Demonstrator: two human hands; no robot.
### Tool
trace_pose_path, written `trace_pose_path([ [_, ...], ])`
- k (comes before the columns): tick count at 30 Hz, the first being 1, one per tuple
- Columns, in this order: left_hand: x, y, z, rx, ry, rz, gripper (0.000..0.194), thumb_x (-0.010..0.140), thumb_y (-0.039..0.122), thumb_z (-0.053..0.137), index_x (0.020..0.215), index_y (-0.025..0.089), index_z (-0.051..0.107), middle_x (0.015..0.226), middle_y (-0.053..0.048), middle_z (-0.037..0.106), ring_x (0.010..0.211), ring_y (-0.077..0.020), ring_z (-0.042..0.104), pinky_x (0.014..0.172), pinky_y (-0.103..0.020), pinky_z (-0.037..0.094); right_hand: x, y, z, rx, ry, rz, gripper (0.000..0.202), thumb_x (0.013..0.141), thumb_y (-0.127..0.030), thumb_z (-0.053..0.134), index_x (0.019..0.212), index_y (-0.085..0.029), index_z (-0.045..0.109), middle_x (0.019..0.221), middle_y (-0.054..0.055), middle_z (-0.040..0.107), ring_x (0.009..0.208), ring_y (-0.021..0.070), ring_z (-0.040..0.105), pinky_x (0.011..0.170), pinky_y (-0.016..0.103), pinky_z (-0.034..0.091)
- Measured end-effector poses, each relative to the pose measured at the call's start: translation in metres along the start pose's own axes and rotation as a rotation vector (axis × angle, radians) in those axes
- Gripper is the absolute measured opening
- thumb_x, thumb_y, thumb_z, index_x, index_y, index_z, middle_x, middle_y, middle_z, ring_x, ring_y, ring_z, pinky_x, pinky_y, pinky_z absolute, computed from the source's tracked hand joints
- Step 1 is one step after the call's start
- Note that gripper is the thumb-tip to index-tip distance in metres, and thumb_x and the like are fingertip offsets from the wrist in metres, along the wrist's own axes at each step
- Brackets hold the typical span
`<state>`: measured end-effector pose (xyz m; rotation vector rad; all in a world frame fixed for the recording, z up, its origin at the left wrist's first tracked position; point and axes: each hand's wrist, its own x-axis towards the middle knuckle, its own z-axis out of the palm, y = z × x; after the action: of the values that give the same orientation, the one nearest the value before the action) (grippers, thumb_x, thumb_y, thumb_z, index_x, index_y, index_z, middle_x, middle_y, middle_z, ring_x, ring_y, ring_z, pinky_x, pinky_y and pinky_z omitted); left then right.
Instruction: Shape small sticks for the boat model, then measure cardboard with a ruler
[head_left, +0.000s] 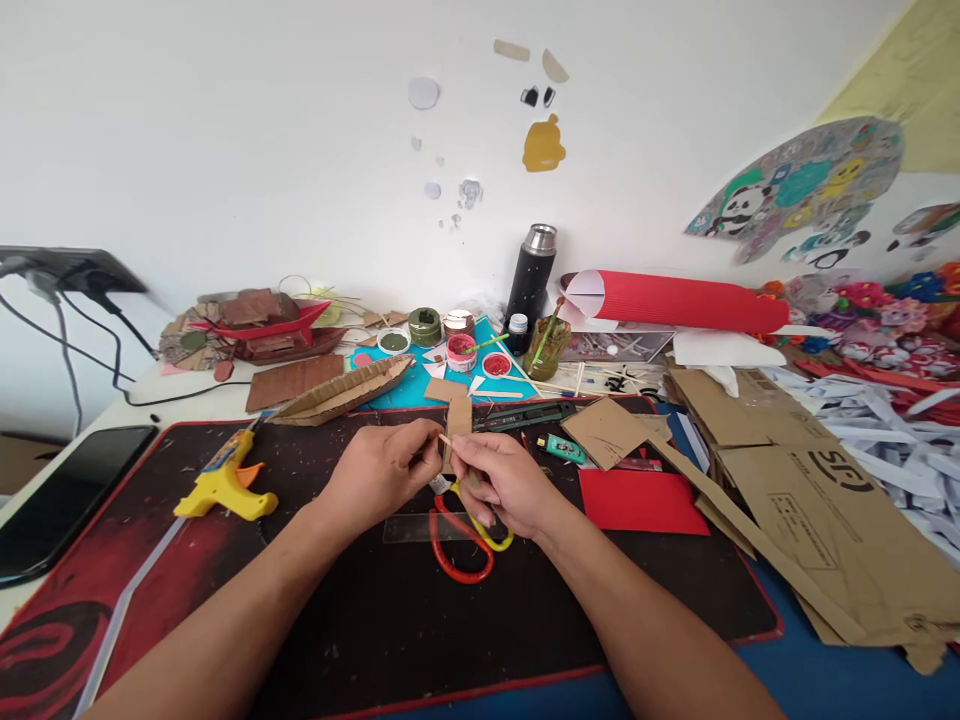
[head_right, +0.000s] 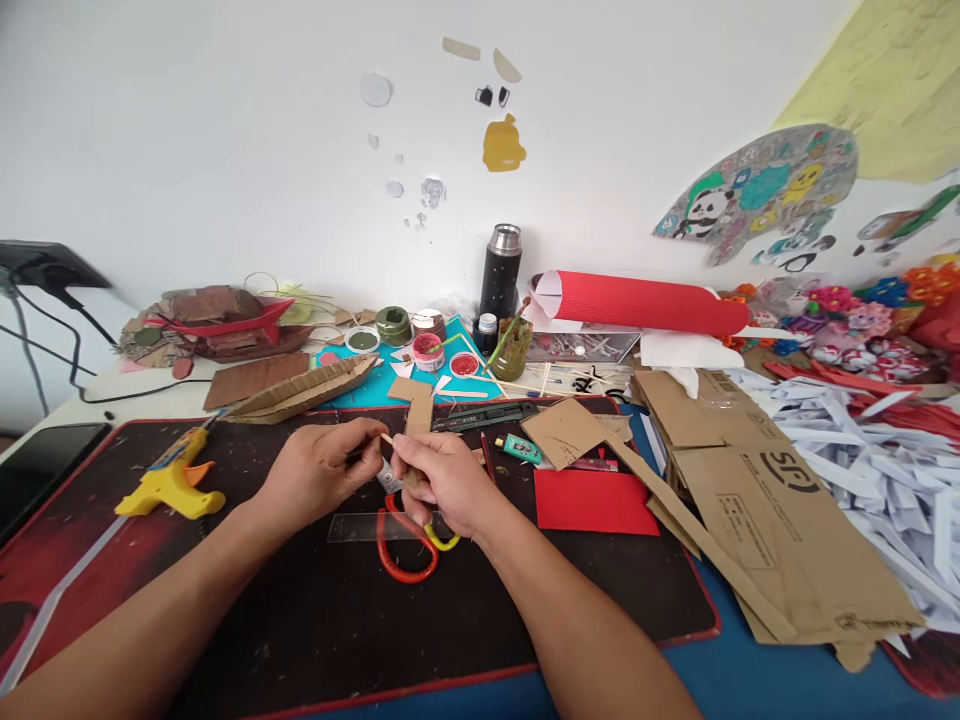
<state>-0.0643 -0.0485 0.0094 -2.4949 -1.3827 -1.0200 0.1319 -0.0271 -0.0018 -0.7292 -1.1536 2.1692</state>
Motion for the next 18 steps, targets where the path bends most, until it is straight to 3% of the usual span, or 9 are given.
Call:
trace_pose_path([
  [6, -0.003, -0.004, 0.004, 0.064, -0.006, 0.042, 0.026, 0.098, 0.015, 0.050, 0.084, 0.018, 0.072, 0.061, 0.000, 0.069, 0.049, -0.0126, 0.059, 0.052, -0.025, 0.038, 0.000, -0.001, -0.001, 0.040, -0.008, 0.038, 0.051, 0.085, -0.065, 0.079, 0.071, -0.022, 0.057, 0.037, -0.014, 0.032, 0.029, 0.0070, 0.034, 0.034, 0.019, 0.025],
  [14, 0.004, 0.004, -0.005, -0.494, -0.146, -0.329, 0.025, 0.098, 0.028, 0.053, 0.083, 0.019, 0.071, 0.066, 0.003, 0.069, 0.056, -0.0110, 0.058, 0.057, -0.021, 0.043, -0.001, -0.004, -0.005, 0.100, -0.055, 0.064, 0.047, 0.085, -0.060, 0.081, 0.071, -0.021, 0.059, 0.037, -0.014, 0.032, 0.029, 0.0069, 0.035, 0.035, 0.019, 0.024],
  [18, 0.008, 0.006, -0.006, -0.748, -0.206, -0.481, 0.026, 0.096, 0.037, 0.056, 0.081, 0.019, 0.068, 0.059, 0.005, 0.060, 0.050, -0.0100, 0.050, 0.052, -0.021, 0.042, 0.000, -0.002, -0.008, 0.128, -0.074, 0.071, 0.045, 0.089, -0.056, 0.080, 0.072, -0.021, 0.058, 0.037, -0.014, 0.032, 0.029, 0.0061, 0.033, 0.036, 0.019, 0.024],
])
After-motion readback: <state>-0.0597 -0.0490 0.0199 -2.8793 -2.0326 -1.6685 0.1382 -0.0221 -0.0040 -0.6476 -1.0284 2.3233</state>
